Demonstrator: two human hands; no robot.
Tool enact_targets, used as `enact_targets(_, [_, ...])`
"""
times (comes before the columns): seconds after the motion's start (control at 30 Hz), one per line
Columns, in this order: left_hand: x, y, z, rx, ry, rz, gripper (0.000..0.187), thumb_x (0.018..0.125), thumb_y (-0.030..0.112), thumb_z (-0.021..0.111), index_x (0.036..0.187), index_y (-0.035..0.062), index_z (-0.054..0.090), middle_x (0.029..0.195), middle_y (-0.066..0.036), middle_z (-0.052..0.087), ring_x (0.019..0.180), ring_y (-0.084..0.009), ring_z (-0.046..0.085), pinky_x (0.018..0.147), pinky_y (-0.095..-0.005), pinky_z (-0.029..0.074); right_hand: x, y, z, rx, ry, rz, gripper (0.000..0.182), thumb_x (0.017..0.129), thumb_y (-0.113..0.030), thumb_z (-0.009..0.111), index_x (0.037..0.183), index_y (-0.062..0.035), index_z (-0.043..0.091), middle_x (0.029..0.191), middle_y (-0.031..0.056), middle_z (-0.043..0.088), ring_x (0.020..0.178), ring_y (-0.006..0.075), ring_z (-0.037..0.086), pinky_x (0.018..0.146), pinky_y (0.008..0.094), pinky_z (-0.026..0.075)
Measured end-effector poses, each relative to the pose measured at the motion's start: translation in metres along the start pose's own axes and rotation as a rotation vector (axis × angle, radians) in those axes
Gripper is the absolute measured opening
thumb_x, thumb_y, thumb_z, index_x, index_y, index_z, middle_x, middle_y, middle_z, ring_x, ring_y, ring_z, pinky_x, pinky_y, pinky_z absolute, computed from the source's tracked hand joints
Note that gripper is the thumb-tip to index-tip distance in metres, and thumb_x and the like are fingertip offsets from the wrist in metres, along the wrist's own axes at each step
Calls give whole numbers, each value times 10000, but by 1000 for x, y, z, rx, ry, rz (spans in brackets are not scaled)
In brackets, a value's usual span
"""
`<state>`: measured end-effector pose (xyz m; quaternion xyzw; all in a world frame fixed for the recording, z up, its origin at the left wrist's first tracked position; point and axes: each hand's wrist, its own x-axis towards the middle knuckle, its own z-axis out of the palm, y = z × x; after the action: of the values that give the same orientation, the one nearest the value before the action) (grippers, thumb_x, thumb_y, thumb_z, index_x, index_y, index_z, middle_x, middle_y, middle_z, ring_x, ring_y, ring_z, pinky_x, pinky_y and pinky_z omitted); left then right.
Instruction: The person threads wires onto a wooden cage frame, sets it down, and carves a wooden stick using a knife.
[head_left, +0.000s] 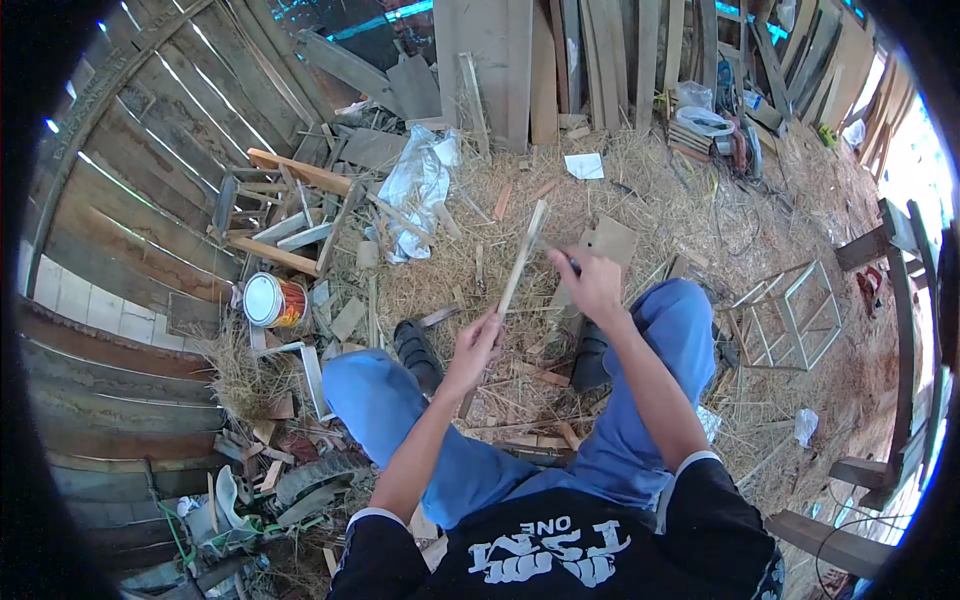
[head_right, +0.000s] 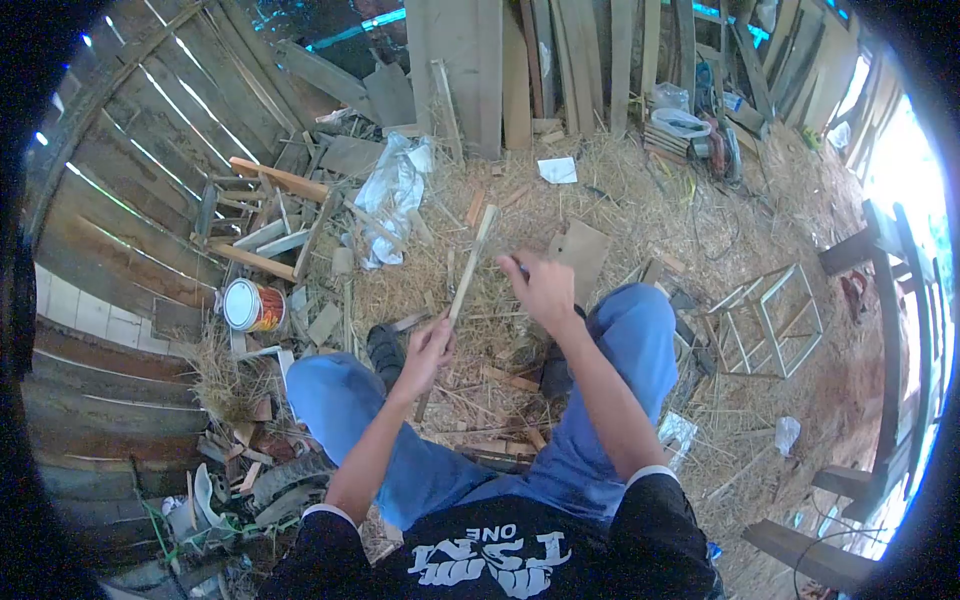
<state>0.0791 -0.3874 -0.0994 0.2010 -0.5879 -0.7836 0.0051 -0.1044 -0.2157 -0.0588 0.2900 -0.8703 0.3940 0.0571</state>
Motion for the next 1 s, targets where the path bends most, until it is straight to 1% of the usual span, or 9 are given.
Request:
enact_targets(0.13, [6, 0, -1, -77, -5, -50, 466, 1084, 250, 463, 1519, 90, 424, 813, 18, 483, 593, -44, 372, 510, -205, 311, -16, 1, 17, 196, -243, -15, 468, 994, -457, 565, 837, -47, 724, 645, 202, 618, 594, 364, 625, 569, 437, 470])
enact_targets(0.27, [8, 2, 7, -39, 15, 27, 461, 1082, 238, 465, 1518, 94, 427, 809, 12, 481, 585, -53, 367, 516, -204, 313, -15, 16, 44, 408, -293, 85, 538, 1030, -462, 505, 777, -35, 712, 618, 158, 616, 573, 267, 623, 584, 400, 473])
enact_targets(0.37, [10, -1, 3, -58, -1, 48, 467, 1079, 233, 477, 1520, 93, 421, 802, 9, 485, 599, -58, 381, 522, -210, 326, -23, 1, 37, 499, -446, 34, 556, 1038, -458, 491, 761, -26, 705, 613, 140, 624, 582, 244, 632, 583, 388, 475])
enact_targets(0.47, [11, 0, 0, -65, -40, 36, 477, 1077, 239, 490, 1523, 89, 413, 805, 10, 492, 623, -60, 401, 529, -216, 340, -22, 8, 44, 412, -471, 58, 579, 1047, -461, 471, 755, -17, 699, 614, 122, 636, 588, 240, 639, 588, 381, 485])
enact_targets(0.57, [7, 0, 1, -18, -49, 63, 487, 1075, 251, 500, 1525, 87, 409, 810, 13, 495, 634, -59, 408, 534, -219, 342, -3, 16, 41, 447, -291, 204, 595, 1057, -459, 451, 748, -12, 693, 606, 121, 629, 588, 225, 644, 584, 381, 490])
enact_targets(0.67, [6, 0, 3, 23, -70, 116, 493, 1071, 248, 512, 1525, 87, 411, 811, 19, 489, 633, -55, 400, 537, -218, 338, -16, 5, 33, 287, -369, -17, 609, 1060, -466, 445, 742, -6, 687, 589, 123, 610, 568, 201, 624, 567, 381, 480])
enact_targets(0.77, [6, 5, 4, 53, -77, 138, 496, 1067, 237, 521, 1527, 88, 412, 809, 28, 473, 635, -52, 391, 538, -216, 332, -21, 5, 35, 436, -339, 82, 582, 1064, -444, 468, 750, 9, 653, 564, 37, 522, 559, 126, 507, 540, 330, 429])
enact_targets(0.87, [3, 6, 7, 43, -88, 130, 500, 1065, 232, 526, 1529, 85, 409, 799, 36, 455, 632, -52, 382, 533, -217, 325, -9, 22, 47, 515, -192, 168, 582, 1065, -438, 470, 743, 15, 642, 579, 52, 534, 570, 129, 518, 550, 343, 442])
enact_targets(1.0, [2, 5, 4, 1, -105, 95, 508, 1067, 230, 522, 1533, 73, 395, 785, 36, 443, 618, -56, 369, 520, -224, 313, -28, 11, 42, 388, -322, 17, 581, 1055, -456, 468, 759, -2, 680, 592, 137, 606, 541, 210, 607, 557, 380, 479])
